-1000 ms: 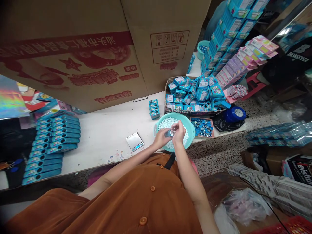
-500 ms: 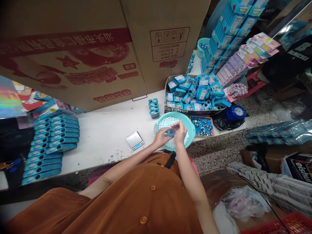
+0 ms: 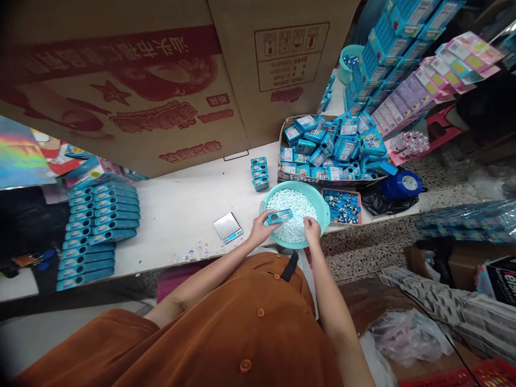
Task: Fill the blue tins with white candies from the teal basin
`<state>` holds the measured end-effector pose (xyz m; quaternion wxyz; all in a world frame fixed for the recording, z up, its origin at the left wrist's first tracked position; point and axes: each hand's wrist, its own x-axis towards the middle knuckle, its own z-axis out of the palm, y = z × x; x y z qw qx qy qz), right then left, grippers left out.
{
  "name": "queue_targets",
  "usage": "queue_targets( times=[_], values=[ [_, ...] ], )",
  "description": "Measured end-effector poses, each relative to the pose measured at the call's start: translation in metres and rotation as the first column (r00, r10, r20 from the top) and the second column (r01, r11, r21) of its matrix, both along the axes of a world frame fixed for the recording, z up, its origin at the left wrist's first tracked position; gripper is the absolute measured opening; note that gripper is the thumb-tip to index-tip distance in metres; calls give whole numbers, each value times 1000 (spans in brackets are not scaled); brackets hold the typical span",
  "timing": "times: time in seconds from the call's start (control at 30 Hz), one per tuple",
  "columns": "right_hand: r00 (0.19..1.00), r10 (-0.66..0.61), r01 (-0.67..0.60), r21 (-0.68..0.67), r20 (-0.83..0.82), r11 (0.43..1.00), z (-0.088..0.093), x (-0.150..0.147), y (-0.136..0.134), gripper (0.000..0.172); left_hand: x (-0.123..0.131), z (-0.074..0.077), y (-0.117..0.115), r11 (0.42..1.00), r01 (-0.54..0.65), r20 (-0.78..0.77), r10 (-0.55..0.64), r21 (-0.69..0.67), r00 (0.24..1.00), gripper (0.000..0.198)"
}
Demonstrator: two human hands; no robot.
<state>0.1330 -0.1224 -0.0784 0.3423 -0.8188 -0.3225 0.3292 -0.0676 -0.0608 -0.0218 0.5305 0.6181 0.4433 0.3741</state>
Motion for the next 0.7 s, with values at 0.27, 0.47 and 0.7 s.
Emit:
queue_targets(
  times=[0.27,0.47,0.7],
  values=[
    [894,376,-344,-165,242,924,-55,-24,12,56,-1,0,2,993,-110,-127,103,-46,987,39],
    [837,477,-438,-194,269,878,-67,-49,11,48,0,-1,3,986,-161,-221,149,-39,964,40],
    [977,18,-44,-120,-215,992,-42,-30,29,40,0,1,9,989,-139,-233,126,-40,964,38]
  ],
)
